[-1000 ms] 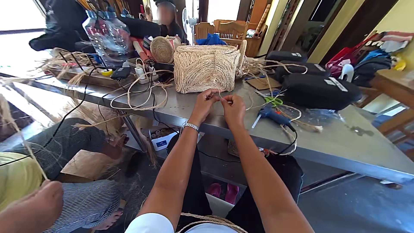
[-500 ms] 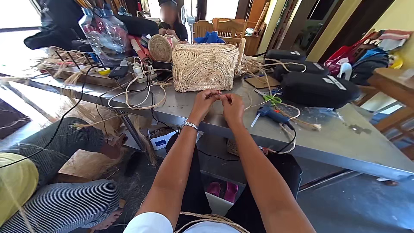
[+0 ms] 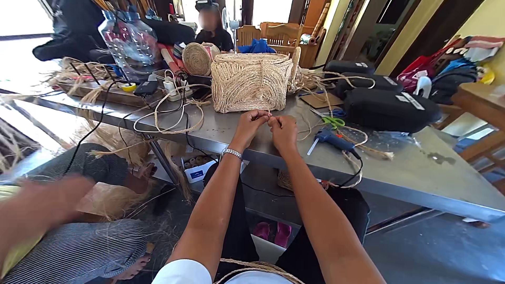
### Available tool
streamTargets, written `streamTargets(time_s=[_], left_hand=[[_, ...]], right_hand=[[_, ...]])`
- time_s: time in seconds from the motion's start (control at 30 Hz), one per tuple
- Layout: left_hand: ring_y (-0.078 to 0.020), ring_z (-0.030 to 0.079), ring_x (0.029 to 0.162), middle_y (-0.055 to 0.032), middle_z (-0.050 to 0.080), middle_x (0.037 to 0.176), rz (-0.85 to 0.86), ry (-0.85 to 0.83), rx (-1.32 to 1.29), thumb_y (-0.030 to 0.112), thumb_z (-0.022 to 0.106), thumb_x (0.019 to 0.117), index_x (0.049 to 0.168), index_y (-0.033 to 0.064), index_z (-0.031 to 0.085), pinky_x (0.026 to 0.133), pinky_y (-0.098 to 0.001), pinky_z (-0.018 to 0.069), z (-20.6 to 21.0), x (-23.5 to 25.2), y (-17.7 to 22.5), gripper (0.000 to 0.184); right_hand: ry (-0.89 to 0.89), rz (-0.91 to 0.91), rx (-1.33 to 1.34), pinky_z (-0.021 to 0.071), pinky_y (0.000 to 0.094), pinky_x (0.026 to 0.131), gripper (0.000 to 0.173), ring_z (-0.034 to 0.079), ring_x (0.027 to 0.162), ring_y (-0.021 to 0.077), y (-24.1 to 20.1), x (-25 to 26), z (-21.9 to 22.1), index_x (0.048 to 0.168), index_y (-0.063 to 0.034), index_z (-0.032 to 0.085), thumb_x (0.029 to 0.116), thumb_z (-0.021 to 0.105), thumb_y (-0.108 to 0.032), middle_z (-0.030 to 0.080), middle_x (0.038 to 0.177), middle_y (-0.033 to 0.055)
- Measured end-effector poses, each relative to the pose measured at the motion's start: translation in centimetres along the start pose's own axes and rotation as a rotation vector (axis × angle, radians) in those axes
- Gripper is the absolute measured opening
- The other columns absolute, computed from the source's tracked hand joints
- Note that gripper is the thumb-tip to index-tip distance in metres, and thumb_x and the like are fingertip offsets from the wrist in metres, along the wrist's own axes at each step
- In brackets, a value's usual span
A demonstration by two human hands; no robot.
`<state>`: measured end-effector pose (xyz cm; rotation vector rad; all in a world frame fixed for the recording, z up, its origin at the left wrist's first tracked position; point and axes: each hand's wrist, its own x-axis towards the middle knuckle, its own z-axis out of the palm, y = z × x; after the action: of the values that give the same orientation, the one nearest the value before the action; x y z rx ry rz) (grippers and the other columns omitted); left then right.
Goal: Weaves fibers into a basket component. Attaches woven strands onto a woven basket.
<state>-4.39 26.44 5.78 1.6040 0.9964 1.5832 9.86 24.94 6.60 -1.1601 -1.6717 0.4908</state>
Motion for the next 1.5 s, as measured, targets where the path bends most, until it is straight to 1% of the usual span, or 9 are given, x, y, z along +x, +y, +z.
streamTargets(time_s=[0.23, 0.43, 0.57, 0.7, 0.77, 0.9, 1.0, 1.13, 1.5], left_hand=[[-0.0082, 0.063, 0.088, -0.0058, 0.073, 0.104, 0.0, -0.015, -0.052, 0.012, 0.068, 0.0982, 0.109, 0.0028, 0.073, 0.074, -0.0259, 0.0495, -0.1, 0.2, -0.4, 0.015], [-0.0078, 0.059, 0.081, -0.0045, 0.069, 0.1, 0.001, -0.02, -0.124, 0.01, 0.059, 0.1022, 0.109, 0.0029, 0.067, 0.068, -0.0239, 0.0463, -0.2, 0.3, -0.7, 0.013], [-0.0056, 0.055, 0.072, -0.0039, 0.068, 0.098, -0.01, 0.009, -0.184, 0.009, 0.054, 0.1042, 0.11, 0.0034, 0.064, 0.062, -0.0211, 0.0422, -0.3, 0.3, -0.8, 0.013], [-0.0056, 0.052, 0.07, -0.0025, 0.064, 0.097, -0.033, 0.055, -0.193, 0.011, 0.051, 0.106, 0.112, 0.0043, 0.06, 0.061, -0.0204, 0.043, -0.3, 0.3, -0.8, 0.013], [-0.0058, 0.052, 0.069, -0.0025, 0.063, 0.095, -0.053, 0.045, -0.19, 0.01, 0.051, 0.106, 0.113, 0.0044, 0.06, 0.061, -0.0201, 0.0434, -0.3, 0.3, -0.6, 0.013], [-0.0042, 0.049, 0.066, -0.0006, 0.062, 0.09, -0.057, -0.04, -0.182, 0.009, 0.052, 0.1051, 0.11, 0.0048, 0.061, 0.058, -0.0186, 0.0408, -0.1, 0.1, -0.3, 0.011], [-0.0051, 0.053, 0.071, -0.0006, 0.063, 0.091, -0.043, -0.083, -0.17, 0.01, 0.053, 0.1045, 0.11, 0.0052, 0.062, 0.063, -0.0209, 0.044, -0.2, 0.1, -0.2, 0.012], [-0.0047, 0.05, 0.067, -0.0004, 0.062, 0.09, -0.003, -0.102, -0.174, 0.009, 0.052, 0.1039, 0.111, 0.0063, 0.061, 0.06, -0.0201, 0.0412, -0.2, 0.1, -0.4, 0.012], [-0.0066, 0.049, 0.067, -0.0023, 0.062, 0.091, 0.01, -0.067, -0.149, 0.005, 0.057, 0.1012, 0.127, 0.0065, 0.062, 0.058, -0.0211, 0.0386, -0.3, 0.3, -0.5, 0.026]], right_hand=[[-0.051, 0.029, 0.006, 0.0563, 0.0465, 0.089, 0.033, 0.071, 0.091, 0.0249, 0.2, 0.2, 0.1, 0.109, 0.0019, 0.072, 0.1097, 0.049, -0.022, 0.074, 0.101, 0.0143], [-0.173, 0.034, 0.042, 0.0564, 0.0474, 0.087, 0.043, 0.071, 0.089, 0.0236, 0.4, 0.5, 0.0, 0.105, 0.0018, 0.073, 0.1122, 0.043, -0.028, 0.075, 0.101, 0.0132], [-0.211, 0.015, -0.007, 0.0551, 0.0511, 0.089, 0.037, 0.071, 0.092, 0.0267, 0.7, 0.6, 0.1, 0.105, 0.0001, 0.074, 0.1098, 0.049, -0.027, 0.075, 0.1, 0.0136], [-0.112, 0.033, 0.004, 0.0554, 0.0511, 0.09, 0.028, 0.069, 0.099, 0.0308, 0.5, 0.3, 0.0, 0.115, 0.0, 0.071, 0.102, 0.064, -0.024, 0.071, 0.111, 0.0184], [-0.013, 0.014, 0.057, 0.056, 0.0473, 0.091, 0.038, 0.066, 0.106, 0.0318, 0.4, 0.2, -0.3, 0.126, 0.0029, 0.061, 0.099, 0.069, -0.023, 0.064, 0.125, 0.0221], [0.044, -0.08, 0.108, 0.0579, 0.0393, 0.076, 0.041, 0.069, 0.091, 0.024, 0.4, 0.0, 0.0, 0.135, 0.001, 0.053, 0.098, 0.067, -0.011, 0.062, 0.132, 0.0191], [0.016, -0.119, 0.109, 0.0586, 0.0382, 0.077, 0.035, 0.071, 0.09, 0.0221, 0.5, 0.0, 0.3, 0.132, 0.0008, 0.054, 0.0986, 0.065, -0.006, 0.071, 0.117, 0.0155], [0.072, -0.08, 0.082, 0.0581, 0.0396, 0.08, 0.03, 0.068, 0.085, 0.0232, 0.3, -0.2, 0.1, 0.116, 0.004, 0.063, 0.096, 0.073, -0.016, 0.069, 0.1, 0.0163], [0.151, -0.021, 0.053, 0.0564, 0.0376, 0.079, 0.021, 0.067, 0.082, 0.019, -0.3, -0.6, 0.0, 0.098, -0.0017, 0.074, 0.093, 0.078, -0.021, 0.07, 0.093, 0.0109]])
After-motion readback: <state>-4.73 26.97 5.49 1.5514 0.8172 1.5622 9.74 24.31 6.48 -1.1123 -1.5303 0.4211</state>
